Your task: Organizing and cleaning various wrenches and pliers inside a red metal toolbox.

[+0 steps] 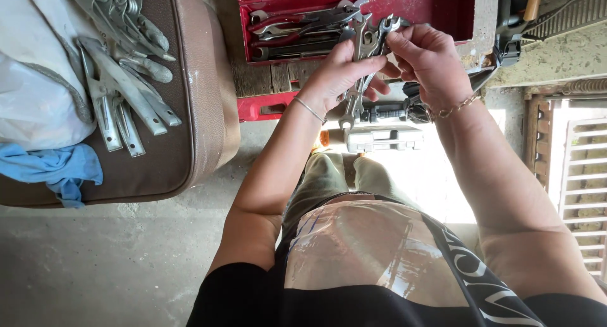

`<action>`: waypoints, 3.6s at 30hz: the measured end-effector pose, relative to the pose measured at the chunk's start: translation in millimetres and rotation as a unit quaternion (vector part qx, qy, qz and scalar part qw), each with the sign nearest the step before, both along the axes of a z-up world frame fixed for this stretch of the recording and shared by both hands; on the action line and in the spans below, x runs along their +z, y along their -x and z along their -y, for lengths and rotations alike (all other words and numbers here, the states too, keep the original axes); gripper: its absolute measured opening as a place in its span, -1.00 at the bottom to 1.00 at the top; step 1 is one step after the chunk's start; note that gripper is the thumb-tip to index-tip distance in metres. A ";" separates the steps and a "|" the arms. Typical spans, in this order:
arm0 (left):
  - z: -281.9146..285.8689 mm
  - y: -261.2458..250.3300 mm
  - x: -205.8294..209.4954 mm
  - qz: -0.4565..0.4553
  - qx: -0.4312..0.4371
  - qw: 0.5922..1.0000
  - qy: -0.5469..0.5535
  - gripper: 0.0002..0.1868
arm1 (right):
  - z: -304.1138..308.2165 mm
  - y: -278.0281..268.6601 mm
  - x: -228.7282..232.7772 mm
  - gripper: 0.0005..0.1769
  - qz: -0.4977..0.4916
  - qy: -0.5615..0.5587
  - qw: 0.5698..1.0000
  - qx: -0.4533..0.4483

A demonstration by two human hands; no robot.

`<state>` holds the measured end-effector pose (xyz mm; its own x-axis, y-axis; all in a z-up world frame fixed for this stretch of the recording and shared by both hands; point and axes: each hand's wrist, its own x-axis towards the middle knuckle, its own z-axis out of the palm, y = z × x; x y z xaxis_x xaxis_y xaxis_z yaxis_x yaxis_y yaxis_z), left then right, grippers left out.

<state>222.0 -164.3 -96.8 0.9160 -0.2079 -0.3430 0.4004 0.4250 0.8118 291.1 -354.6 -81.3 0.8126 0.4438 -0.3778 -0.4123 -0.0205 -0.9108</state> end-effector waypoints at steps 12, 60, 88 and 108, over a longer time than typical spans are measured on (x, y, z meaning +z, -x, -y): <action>-24.7 -3.6 -21.7 -0.026 0.008 0.997 0.072 -0.62 | 27.1 -35.5 -12.8 -0.86 -0.002 -0.051 0.994 -0.093; -3.1 24.3 -23.8 0.056 0.098 0.992 0.055 -0.63 | -20.2 -4.2 -8.1 -0.73 0.084 0.051 0.994 0.039; 11.7 18.2 -39.7 0.075 0.273 0.947 0.153 -0.59 | -9.4 53.2 -12.9 -0.91 0.210 0.069 0.975 0.022; 7.3 56.7 -29.0 0.047 0.256 0.953 0.157 -0.66 | 38.7 -109.1 -78.0 -0.86 0.105 0.165 0.981 0.004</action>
<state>165.3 -171.6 -125.8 0.9484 0.1955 -0.2497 0.0076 0.7732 0.6341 400.2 -393.3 -159.3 0.8847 0.3327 -0.3266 -0.2144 -0.3317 -0.9187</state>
